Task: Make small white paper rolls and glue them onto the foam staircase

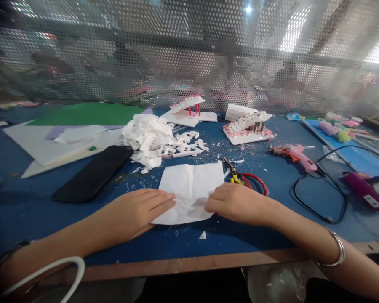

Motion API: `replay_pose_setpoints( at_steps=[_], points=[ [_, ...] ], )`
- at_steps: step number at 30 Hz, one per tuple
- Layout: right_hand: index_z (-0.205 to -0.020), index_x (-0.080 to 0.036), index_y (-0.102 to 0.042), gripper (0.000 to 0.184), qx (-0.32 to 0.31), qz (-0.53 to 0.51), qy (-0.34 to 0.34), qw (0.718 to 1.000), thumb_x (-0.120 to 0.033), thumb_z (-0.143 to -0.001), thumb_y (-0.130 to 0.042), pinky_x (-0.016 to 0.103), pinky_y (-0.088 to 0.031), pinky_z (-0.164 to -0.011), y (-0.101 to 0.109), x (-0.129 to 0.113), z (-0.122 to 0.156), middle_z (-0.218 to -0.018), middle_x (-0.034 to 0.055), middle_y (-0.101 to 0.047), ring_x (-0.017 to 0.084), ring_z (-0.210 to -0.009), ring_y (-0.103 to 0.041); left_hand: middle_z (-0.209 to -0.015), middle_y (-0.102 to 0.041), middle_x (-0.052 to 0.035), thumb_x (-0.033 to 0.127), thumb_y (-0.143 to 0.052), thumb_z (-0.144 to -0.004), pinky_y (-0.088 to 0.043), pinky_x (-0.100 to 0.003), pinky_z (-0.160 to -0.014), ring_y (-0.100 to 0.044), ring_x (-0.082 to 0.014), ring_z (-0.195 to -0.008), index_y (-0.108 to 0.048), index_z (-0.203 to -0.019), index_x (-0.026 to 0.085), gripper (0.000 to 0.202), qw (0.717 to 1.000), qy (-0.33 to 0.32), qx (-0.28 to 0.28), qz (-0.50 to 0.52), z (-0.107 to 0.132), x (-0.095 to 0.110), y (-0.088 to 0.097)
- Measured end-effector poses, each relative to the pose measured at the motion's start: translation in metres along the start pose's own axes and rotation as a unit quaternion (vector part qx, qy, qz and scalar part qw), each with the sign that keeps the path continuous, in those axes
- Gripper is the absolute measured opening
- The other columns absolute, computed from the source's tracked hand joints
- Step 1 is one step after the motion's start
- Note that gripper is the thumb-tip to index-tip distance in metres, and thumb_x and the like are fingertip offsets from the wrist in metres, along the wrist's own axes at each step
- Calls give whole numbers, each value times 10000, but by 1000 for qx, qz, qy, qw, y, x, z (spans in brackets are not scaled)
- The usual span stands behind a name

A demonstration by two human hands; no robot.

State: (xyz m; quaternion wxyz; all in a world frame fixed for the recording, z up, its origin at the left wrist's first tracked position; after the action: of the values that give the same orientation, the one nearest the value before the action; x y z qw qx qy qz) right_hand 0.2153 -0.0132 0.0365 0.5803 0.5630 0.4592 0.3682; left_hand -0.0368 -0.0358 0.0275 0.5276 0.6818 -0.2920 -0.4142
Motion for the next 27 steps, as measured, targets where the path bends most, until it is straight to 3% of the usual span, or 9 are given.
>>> replay_pose_setpoints(
  at_steps=[2, 5, 8, 12, 17, 22, 27],
  points=[
    [-885, -164, -526, 194, -29, -68, -21, 997, -160, -897, -332, 258, -395, -731, 0, 0, -1, -814, 41, -589, 135, -789, -494, -1083, -635, -50, 110, -458, -760, -472, -291, -768, -609, -190, -920, -570, -1054, 166, 320, 997, 29, -40, 59, 5, -2, -4],
    [-891, -171, -532, 191, -24, -133, -72, 988, -185, -900, -341, 243, -393, -733, 1, 3, 0, -818, 42, -585, 136, -824, -503, -1075, -634, -35, 133, -421, -800, -462, -279, -774, -605, -183, -926, -567, -1066, 191, 309, 989, 46, -39, 133, 9, -6, -1],
    [-900, -166, -550, 212, 12, -101, -149, 984, -265, -904, -362, 252, -393, -709, -5, 12, -1, -825, 57, -587, 143, -791, -525, -1011, -647, -29, 214, -353, -880, -442, -261, -748, -601, -174, -898, -603, -980, 198, 271, 975, 69, -31, 209, 6, -15, -1],
    [-810, -149, -554, 286, 30, -6, -199, 980, -303, -911, -335, 267, -378, -669, -16, 24, -6, -775, 63, -575, 154, -727, -517, -686, -621, -18, 316, -313, -905, -385, -225, -569, -566, -131, -623, -592, -697, 165, 379, 951, 168, -48, 255, -8, -35, -7],
    [-811, -156, -540, 260, 9, 26, -242, 970, -299, -907, -346, 249, -358, -653, -20, 39, -9, -806, 58, -587, 156, -770, -527, -504, -545, -19, 343, -349, -876, -274, -233, -431, -492, -118, -440, -487, -514, 150, 433, 956, 252, -55, 142, -22, -46, -17],
    [-806, -164, -544, 272, -8, 27, -277, 961, -325, -904, -348, 237, -314, -576, -18, 51, -15, -738, 47, -597, 147, -676, -536, -513, -607, -45, 260, -337, -865, -282, -248, -419, -580, -177, -475, -575, -573, 147, 393, 974, 223, -43, -9, -27, -40, -23],
    [-771, -166, -543, 260, -24, 23, -303, 952, -307, -896, -365, 231, -261, -514, -19, 59, -23, -643, 41, -591, 142, -586, -528, -508, -615, -58, 236, -353, -862, -383, -288, -449, -611, -221, -502, -623, -659, 135, 353, 975, 214, -42, -36, -28, -43, -26]
  ],
)
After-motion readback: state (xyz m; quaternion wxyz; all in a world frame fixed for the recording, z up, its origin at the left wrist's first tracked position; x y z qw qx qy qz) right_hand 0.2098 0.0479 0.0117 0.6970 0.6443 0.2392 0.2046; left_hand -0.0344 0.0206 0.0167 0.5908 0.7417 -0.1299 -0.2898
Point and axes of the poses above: each hand's wrist, its own z-axis away from the middle knuckle, its own y-axis out of the back of the hand, x = y × z, the point moved 1 cm from there along -z, towards the middle knuckle
